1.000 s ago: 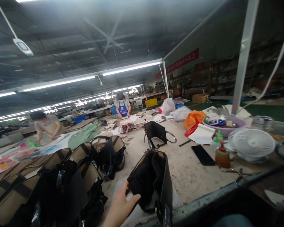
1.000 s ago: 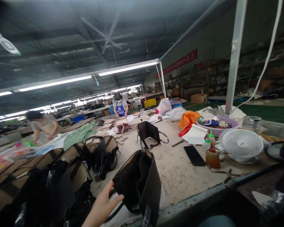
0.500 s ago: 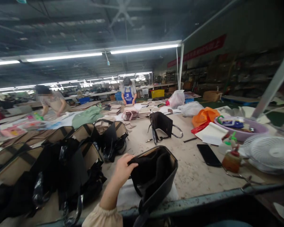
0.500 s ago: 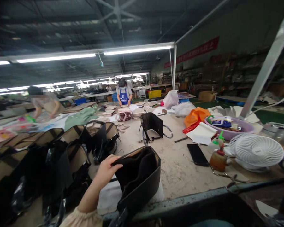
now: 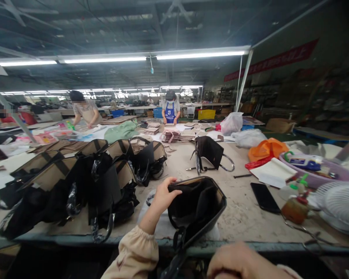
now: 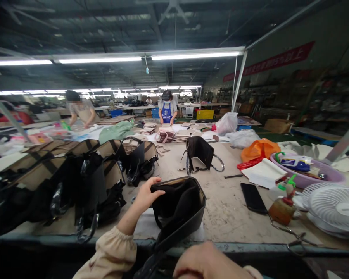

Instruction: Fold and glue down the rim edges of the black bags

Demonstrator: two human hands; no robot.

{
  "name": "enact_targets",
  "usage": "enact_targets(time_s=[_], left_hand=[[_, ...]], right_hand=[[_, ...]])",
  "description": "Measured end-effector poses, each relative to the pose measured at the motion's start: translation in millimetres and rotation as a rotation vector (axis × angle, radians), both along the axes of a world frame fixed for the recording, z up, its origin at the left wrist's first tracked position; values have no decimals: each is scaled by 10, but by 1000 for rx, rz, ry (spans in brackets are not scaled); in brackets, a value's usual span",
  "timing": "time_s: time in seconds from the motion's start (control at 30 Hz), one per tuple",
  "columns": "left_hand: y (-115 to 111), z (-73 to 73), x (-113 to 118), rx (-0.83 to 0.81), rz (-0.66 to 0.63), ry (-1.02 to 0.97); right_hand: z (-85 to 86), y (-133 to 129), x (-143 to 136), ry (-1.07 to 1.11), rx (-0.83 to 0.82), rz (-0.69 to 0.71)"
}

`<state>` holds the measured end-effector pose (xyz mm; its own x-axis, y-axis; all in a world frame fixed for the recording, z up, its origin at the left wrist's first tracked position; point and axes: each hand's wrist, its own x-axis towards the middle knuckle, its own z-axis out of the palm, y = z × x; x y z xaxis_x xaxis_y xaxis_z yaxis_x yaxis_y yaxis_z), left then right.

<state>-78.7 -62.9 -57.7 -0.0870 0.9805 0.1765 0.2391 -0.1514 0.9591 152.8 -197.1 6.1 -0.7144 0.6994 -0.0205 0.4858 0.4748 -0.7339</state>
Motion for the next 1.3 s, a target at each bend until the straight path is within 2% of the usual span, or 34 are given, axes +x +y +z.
enact_targets(time_s=[0.1, 0.13, 0.23, 0.37, 0.53, 0.7, 0.77, 0.87, 0.93, 1.17, 1.3], left_hand=[[3, -20, -24, -3, -36, -54], [1, -31, -40, 2, -59, -76], [-5, -71, -105, 16, -138, -126], [-26, -128, -194, 28, -196, -39], [-63, -219, -261, 89, -112, 132], [-58, -284, -263, 176, -79, 233], [-55, -285, -259, 191, -64, 254], [-55, -282, -257, 190, -45, 291], [-53, -294, -255, 186, -36, 304], [-62, -314, -225, 234, 1, 266], [-62, -260, -206, 284, -15, 176]], right_hand=[[139, 370, 135, 13, 199, -255], [170, 520, 130, 5, 283, -297], [191, 960, -18, -85, 495, -266], [100, 1315, -351, -321, 534, -191], [26, 1381, -616, -425, 594, -159], [2, 1439, -724, -394, 741, 28], [-30, 1488, -755, -417, 826, 63], [-82, 1541, -780, -424, 955, 66], [-104, 1550, -777, -406, 985, 37], [-139, 1506, -733, -470, 882, -44], [-138, 1478, -727, -510, 708, -81]])
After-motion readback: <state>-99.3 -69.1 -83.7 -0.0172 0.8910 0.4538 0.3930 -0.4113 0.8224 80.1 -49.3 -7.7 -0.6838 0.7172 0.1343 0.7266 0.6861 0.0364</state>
